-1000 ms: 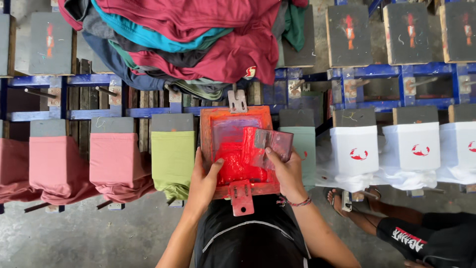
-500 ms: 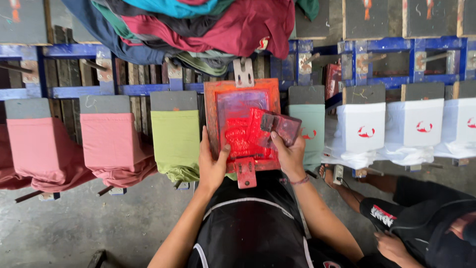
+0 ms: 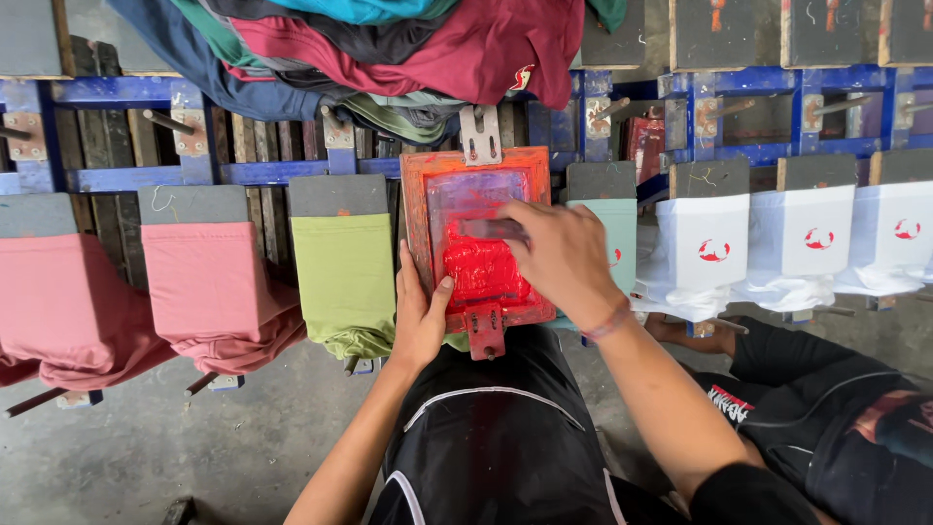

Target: The person uses a squeegee to apply red ink through a screen printing frame onto a series of folded t-shirts arranged on a rack. The person repeatedly pulls the squeegee across the screen to transfer the design onto each shirt.

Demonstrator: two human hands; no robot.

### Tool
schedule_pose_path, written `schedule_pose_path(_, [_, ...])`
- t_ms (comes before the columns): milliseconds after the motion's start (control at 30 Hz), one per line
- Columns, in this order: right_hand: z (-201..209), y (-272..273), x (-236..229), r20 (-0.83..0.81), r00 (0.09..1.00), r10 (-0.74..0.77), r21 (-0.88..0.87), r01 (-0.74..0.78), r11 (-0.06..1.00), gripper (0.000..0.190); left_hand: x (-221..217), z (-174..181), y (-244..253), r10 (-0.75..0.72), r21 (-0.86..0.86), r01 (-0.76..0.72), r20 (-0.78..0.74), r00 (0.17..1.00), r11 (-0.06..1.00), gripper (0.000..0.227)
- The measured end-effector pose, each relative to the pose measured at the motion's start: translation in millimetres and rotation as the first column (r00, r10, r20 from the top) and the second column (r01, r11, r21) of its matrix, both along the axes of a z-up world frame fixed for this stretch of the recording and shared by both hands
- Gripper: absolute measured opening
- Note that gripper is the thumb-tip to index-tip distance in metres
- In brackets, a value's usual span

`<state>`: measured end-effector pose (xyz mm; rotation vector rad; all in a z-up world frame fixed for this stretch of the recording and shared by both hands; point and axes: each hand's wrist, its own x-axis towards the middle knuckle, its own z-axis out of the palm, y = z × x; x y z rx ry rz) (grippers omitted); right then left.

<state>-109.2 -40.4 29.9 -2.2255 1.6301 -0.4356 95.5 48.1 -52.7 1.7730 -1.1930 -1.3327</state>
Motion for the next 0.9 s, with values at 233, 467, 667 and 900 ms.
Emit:
schedule_pose_path(233, [-37,-4,23,-0.369,0.928,0.055,0.035,-0.045,0.998,0.031,7,7,-1,-0.039,-0.002,0.039,-0.034,0.999,0.999,0.087])
schedule_pose_path(467, [-12,34,36,-0.309,0.930,-0.200,0.355,0.307,0.883,0.039,9,15,0,-0.040,0.008,0.040,-0.061,0.997,0.999,0.085])
schedule_pose_path(667, [-23,64,4,-0.232,0.878,-0.418,0.426,0.478,0.768,0.047,11,26,-1,-0.042,0.027,0.045,-0.087,0.995,0.999,0.082])
schedule_pose_path(900, [-36,39,15,-0.093,0.882,-0.462,0.405,0.458,0.791,0.045,10,28,-1,-0.040,0.047,0.044,-0.097,0.994,0.998,0.081])
